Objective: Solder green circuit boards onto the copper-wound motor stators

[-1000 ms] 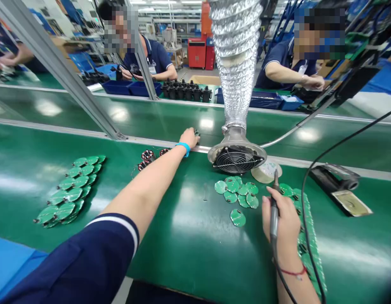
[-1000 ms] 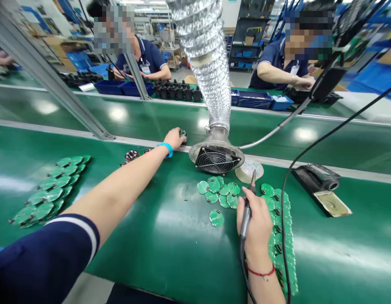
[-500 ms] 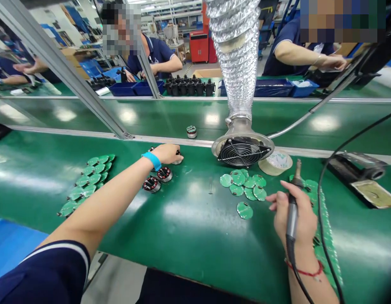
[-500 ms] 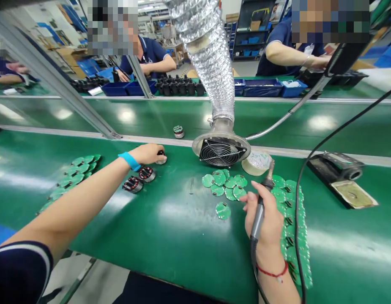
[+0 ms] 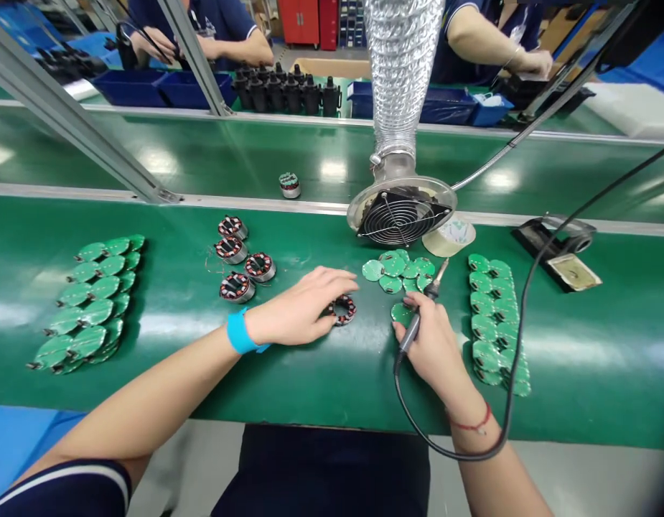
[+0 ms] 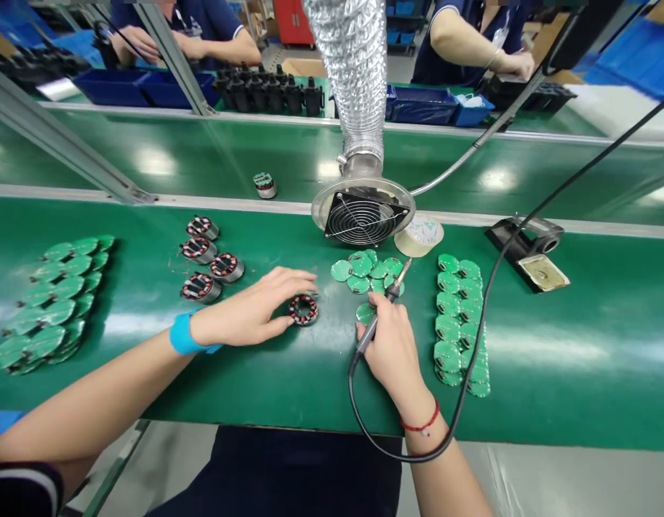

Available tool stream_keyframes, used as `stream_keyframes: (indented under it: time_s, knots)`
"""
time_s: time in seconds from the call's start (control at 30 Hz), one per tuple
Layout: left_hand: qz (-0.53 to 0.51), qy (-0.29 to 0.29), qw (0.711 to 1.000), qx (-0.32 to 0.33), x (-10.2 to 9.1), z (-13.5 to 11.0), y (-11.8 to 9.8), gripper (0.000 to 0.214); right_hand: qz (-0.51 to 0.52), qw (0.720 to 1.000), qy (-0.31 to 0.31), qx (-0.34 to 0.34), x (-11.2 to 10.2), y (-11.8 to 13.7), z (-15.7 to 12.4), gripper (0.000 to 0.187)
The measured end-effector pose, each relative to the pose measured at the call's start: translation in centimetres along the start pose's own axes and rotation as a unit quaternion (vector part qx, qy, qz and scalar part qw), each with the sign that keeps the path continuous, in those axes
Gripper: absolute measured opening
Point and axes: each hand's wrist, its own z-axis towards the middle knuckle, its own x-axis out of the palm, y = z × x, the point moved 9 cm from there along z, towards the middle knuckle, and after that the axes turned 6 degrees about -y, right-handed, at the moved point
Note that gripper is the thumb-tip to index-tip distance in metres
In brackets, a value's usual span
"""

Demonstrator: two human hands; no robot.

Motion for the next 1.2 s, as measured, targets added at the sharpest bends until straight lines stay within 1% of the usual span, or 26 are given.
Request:
stream_keyframes:
  time_s: [0.03,0.07,0.1,0.17,0.2,0.27,0.3,0.37,0.4,0.47,0.57,0.67,0.73,0.83,0.87,0.93,1.0,1.07,1.13,1.2]
  knots:
    - [-0.014,0.006,0.999,0.046,0.5,0.1,-0.6,0.060,-0.016,1.000,-0.004,0.001,0.0,0.0,-0.1,0.050]
    - [-0.022,0.021,0.997,0.073,1.1,0.1,-0.8,0.065,-0.029,1.000,-0.007,0.005,0.0,0.0,-0.1,0.053]
    - [-0.024,0.037,0.996,0.081,1.7,0.2,-0.7,0.063,-0.036,0.999,-0.010,0.008,-0.1,0.0,-0.2,0.057]
    - [-0.023,0.053,0.996,0.068,2.4,0.1,0.0,0.055,-0.016,1.000,-0.001,-0.003,-0.3,0.2,-0.3,0.063]
    - [-0.022,0.053,0.997,0.060,2.5,0.1,0.4,0.053,0.006,1.000,0.015,-0.020,-0.3,0.5,-0.5,0.061]
    - [-0.016,0.045,0.998,0.044,2.4,-0.2,1.3,0.054,0.043,0.995,0.062,-0.061,0.0,1.2,-0.8,0.054]
    - [-0.011,0.041,0.998,0.037,2.2,-0.4,1.7,0.054,0.050,0.992,0.086,-0.074,0.2,1.3,-1.0,0.054]
    - [0.004,0.035,0.999,0.021,2.0,-0.8,2.6,0.048,0.051,0.989,0.115,-0.074,0.6,1.0,-1.1,0.053]
    - [0.014,0.032,0.999,0.013,1.9,-0.9,3.0,0.042,0.051,0.990,0.117,-0.065,0.6,0.7,-1.1,0.049]
    - [0.035,0.024,0.999,-0.003,1.9,-1.2,3.6,0.029,0.053,0.993,0.095,-0.045,0.3,0.3,-0.8,0.041]
    - [0.055,0.015,0.998,-0.019,2.4,-1.4,3.6,0.018,0.078,0.996,0.035,-0.017,-0.8,0.5,-0.3,0.045]
    - [0.050,0.009,0.999,-0.018,3.1,-1.6,2.6,0.015,0.109,0.994,-0.015,-0.008,-2.0,2.5,0.4,0.052]
    - [0.051,0.003,0.999,-0.017,3.5,-1.7,1.9,0.013,0.117,0.992,-0.027,-0.041,-2.1,5.0,1.0,0.054]
    - [0.078,-0.005,0.997,-0.020,3.5,-2.0,1.5,0.014,0.106,0.988,-0.001,-0.117,-0.7,8.8,2.1,0.047]
    - [0.088,-0.006,0.996,-0.021,3.4,-2.1,1.6,0.017,0.091,0.987,0.013,-0.135,0.0,9.6,2.3,0.044]
    - [0.093,-0.015,0.995,-0.026,2.8,-2.3,1.9,0.021,0.061,0.985,0.040,-0.155,1.1,10.3,2.7,0.043]
    - [0.069,-0.035,0.997,-0.029,2.0,-2.5,2.1,0.022,0.059,0.983,0.061,-0.165,1.6,10.3,2.7,0.047]
    - [0.022,-0.057,0.998,-0.016,1.2,-2.6,1.8,0.023,0.092,0.979,0.075,-0.166,1.2,9.9,2.4,0.052]
    - [-0.024,-0.072,0.997,0.004,0.9,-2.7,1.1,0.027,0.122,0.979,0.074,-0.146,0.5,9.1,1.9,0.055]
    - [-0.049,-0.086,0.995,0.014,0.9,-2.7,0.6,0.027,0.132,0.984,0.061,-0.107,0.0,7.9,1.3,0.054]
